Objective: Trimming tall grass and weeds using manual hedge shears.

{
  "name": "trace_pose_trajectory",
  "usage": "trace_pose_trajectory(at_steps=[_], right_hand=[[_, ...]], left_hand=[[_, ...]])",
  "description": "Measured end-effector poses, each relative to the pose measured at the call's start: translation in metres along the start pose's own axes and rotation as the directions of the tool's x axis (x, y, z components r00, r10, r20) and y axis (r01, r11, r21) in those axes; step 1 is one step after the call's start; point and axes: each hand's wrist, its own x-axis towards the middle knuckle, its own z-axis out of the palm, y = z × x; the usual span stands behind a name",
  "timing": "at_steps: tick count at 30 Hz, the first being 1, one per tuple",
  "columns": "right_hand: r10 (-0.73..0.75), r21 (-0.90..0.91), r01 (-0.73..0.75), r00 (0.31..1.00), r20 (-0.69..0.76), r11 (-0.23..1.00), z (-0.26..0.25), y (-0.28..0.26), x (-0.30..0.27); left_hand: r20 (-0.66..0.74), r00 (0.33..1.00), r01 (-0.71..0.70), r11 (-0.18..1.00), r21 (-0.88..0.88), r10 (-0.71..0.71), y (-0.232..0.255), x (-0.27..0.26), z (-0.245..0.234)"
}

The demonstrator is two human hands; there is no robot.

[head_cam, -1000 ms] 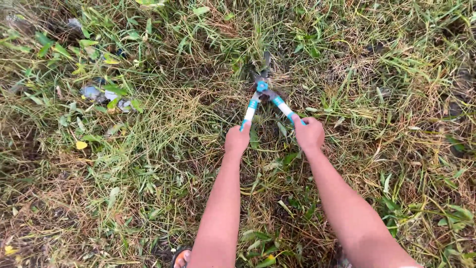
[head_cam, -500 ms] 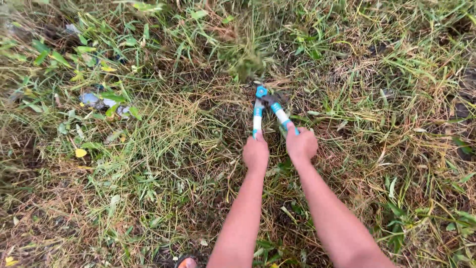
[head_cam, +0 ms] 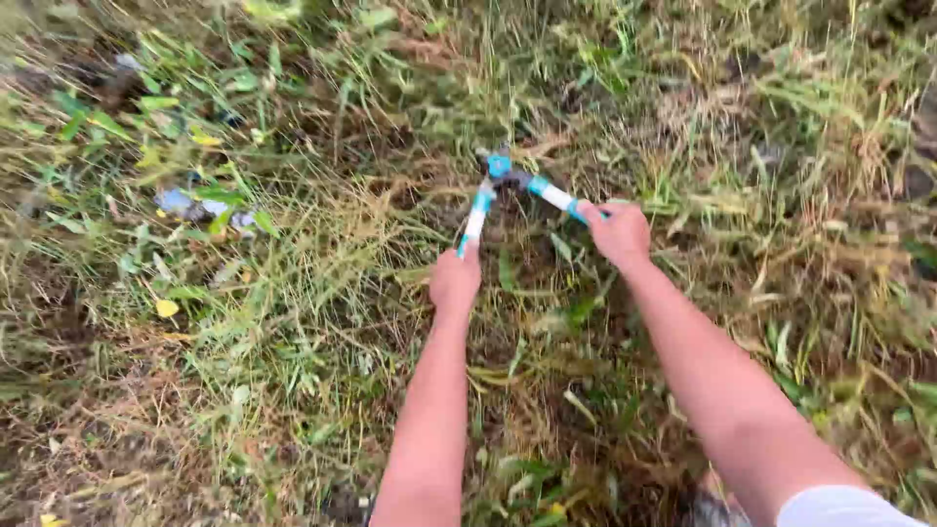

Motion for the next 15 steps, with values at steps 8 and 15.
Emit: trace_pose_trajectory(at_steps=[8, 15], right_hand=[[-0.002, -0.038, 0.003, 0.999, 0.036, 0.999, -0.003, -0.045, 0.062], [0.080, 0.067, -0.075, 0.995, -0.067, 0.995, 0.026, -0.063, 0.069]], left_hand=[[-0.006, 1.000, -0.021, 0.997, 0.076, 0.021, 0.020, 0.078, -0.032], [-0.070, 0.997, -0.034, 0.993, 0.115, 0.042, 0.055, 0.098, -0.034]])
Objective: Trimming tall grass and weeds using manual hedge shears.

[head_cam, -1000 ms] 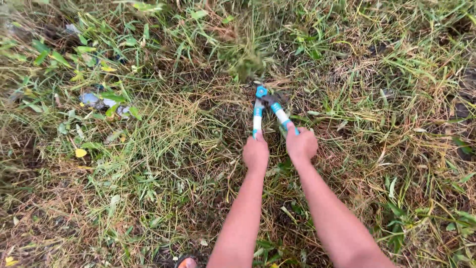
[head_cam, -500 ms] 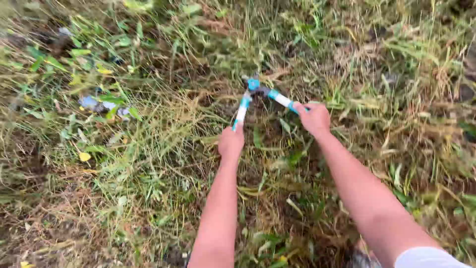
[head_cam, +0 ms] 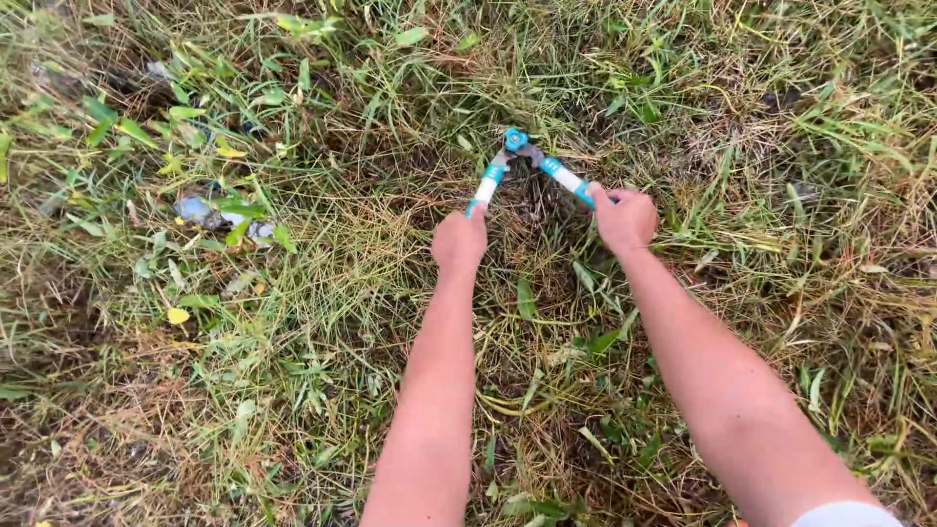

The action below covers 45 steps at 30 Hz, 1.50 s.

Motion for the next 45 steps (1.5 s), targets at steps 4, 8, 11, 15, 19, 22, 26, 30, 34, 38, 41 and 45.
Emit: trace_pose_trajectory(at_steps=[4, 8, 11, 15, 19, 22, 26, 30, 34, 38, 41, 45], right_hand=[[0.020, 0.000, -0.020, 0.998, -0.054, 1.000, 0.014, -0.033, -0.016], [0.000, -0.021, -0.003, 0.989, -0.146, 1.000, 0.042, -0.052, -0.046], [-0.069, -0.027, 0.066, 0.992, -0.109, 0.997, 0.039, -0.043, -0.068], [-0.087, 0.063, 0.090, 0.995, -0.043, 0.994, 0.029, -0.030, -0.094], [-0.042, -0.032, 0.041, 0.997, -0.058, 0.999, 0.034, -0.011, -0.116], [-0.083, -0.005, 0.083, 0.995, -0.053, 0.997, 0.028, -0.010, -0.149], [-0.357, -0.016, 0.358, 0.933, 0.040, 0.934, 0.022, -0.055, -0.176], [-0.651, -0.013, 0.678, 0.712, 0.262, 0.735, 0.010, -0.104, -0.227], [-0.830, 0.053, 0.853, 0.490, 0.267, 0.520, 0.019, -0.112, -0.265], [-0.892, -0.063, 0.917, 0.397, 0.217, 0.393, 0.005, -0.122, -0.288], [-0.815, -0.046, 0.856, 0.505, 0.283, 0.515, -0.008, -0.125, -0.279], [-0.827, -0.035, 0.827, 0.562, -0.002, 0.561, -0.021, -0.109, -0.261]], left_hand=[[-0.032, 0.998, 0.047, 0.995, -0.092, -0.051, 0.023, -0.009, 0.026], [-0.069, 0.966, 0.221, 0.933, -0.285, -0.250, 0.039, -0.030, 0.038], [-0.103, 0.965, 0.204, 0.939, -0.276, -0.240, 0.022, -0.033, 0.051], [-0.164, 0.973, 0.107, 0.946, -0.306, -0.163, -0.012, -0.045, 0.086], [-0.002, 0.955, 0.274, 0.888, -0.370, -0.295, -0.017, -0.083, 0.077], [-0.102, 0.955, 0.214, 0.885, -0.414, -0.279, -0.043, -0.117, 0.089], [-0.070, 0.877, 0.320, 0.688, -0.651, -0.475, -0.081, -0.145, 0.102], [0.168, 0.809, 0.193, -0.015, -0.981, -0.564, -0.138, -0.163, 0.121], [0.214, 0.862, 0.088, -0.280, -0.956, -0.459, -0.119, -0.181, 0.051], [0.261, 0.944, 0.082, -0.620, -0.780, -0.203, -0.085, -0.227, -0.030], [0.260, 0.964, 0.173, -0.608, -0.775, -0.056, -0.132, -0.205, 0.025], [0.250, 0.968, 0.245, -0.331, -0.911, 0.027, -0.141, -0.204, 0.020]])
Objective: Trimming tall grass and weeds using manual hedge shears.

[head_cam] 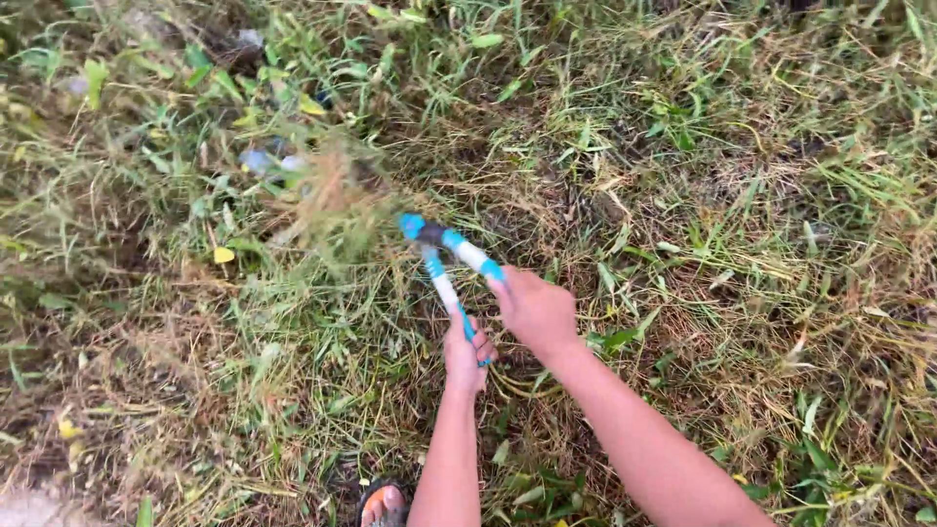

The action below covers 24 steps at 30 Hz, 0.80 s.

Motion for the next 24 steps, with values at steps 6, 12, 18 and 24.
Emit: trace_pose_trajectory(at_steps=[6, 12, 18, 24], right_hand=[[0.201, -0.258, -0.132, 0.944, 0.262, 0.957, -0.031, 0.051, 0.030], [0.548, -0.352, -0.420, 0.668, 0.504, 0.836, -0.073, 0.124, 0.058], [0.512, -0.364, -0.364, 0.681, 0.524, 0.857, -0.054, 0.208, 0.034], [0.503, -0.236, -0.469, 0.601, 0.621, 0.851, -0.007, 0.176, 0.013]], left_hand=[[-0.040, 0.993, 0.119, 0.930, 0.349, -0.113, 0.020, -0.004, -0.031], [-0.232, 0.959, 0.283, 0.633, 0.720, -0.164, 0.009, -0.041, -0.034], [-0.283, 0.959, 0.232, 0.571, 0.788, 0.000, -0.103, -0.070, 0.001], [-0.432, 0.901, 0.283, 0.719, 0.635, 0.027, -0.088, -0.053, -0.001]])
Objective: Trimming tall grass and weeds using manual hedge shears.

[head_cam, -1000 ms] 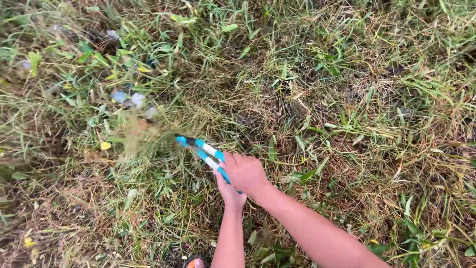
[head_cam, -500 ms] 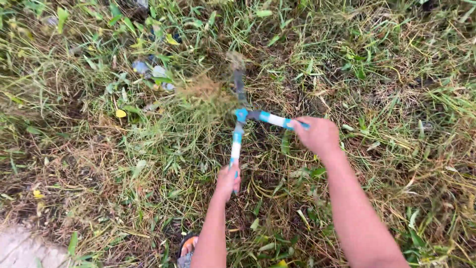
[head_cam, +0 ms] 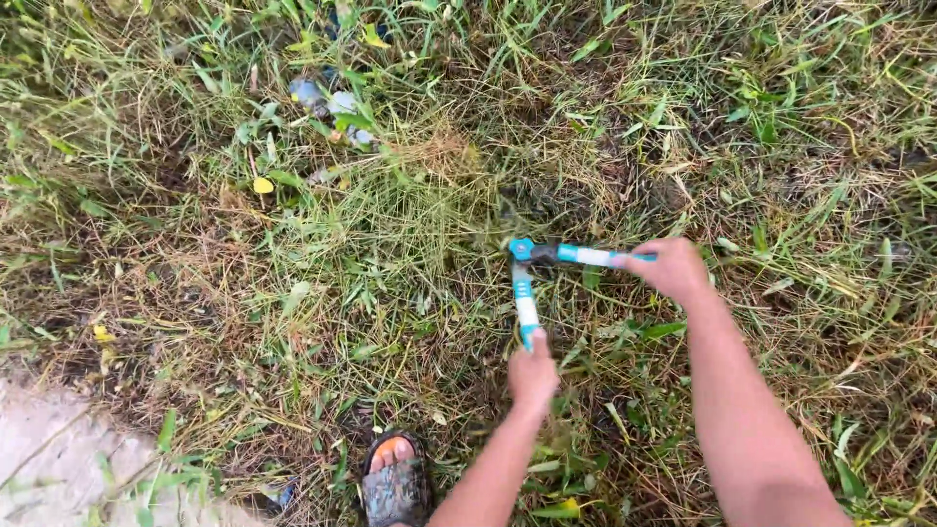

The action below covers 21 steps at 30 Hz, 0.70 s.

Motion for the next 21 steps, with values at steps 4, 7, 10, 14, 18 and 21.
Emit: trace_pose_trajectory(at_steps=[4, 7, 10, 14, 18, 21], right_hand=[[0.054, 0.109, -0.058, 0.998, 0.043, 0.992, 0.061, -0.008, 0.004], [-0.017, 0.185, 0.033, 0.996, -0.088, 0.982, 0.099, -0.003, -0.001], [0.138, 0.144, -0.135, 0.990, -0.010, 0.980, 0.128, -0.024, -0.022], [0.133, 0.154, -0.097, 0.961, -0.241, 0.983, 0.147, -0.085, -0.078], [0.099, 0.182, -0.041, 0.941, -0.322, 0.982, 0.141, -0.116, -0.098], [0.055, 0.199, 0.038, 0.895, -0.442, 0.979, 0.165, -0.108, -0.102]], left_hand=[[-0.071, 0.997, -0.001, 0.991, 0.135, 0.010, 0.024, 0.021, -0.058], [-0.159, 0.983, -0.035, 0.942, 0.335, 0.093, 0.008, 0.040, -0.073], [-0.229, 0.970, -0.003, 0.939, 0.344, 0.087, -0.002, 0.055, -0.056], [-0.348, 0.937, 0.041, 0.981, 0.188, 0.028, 0.004, 0.048, -0.033], [-0.450, 0.892, 0.114, 0.942, 0.315, 0.042, 0.009, 0.056, -0.038], [-0.479, 0.876, 0.122, 0.934, 0.335, 0.057, 0.000, 0.061, -0.027]])
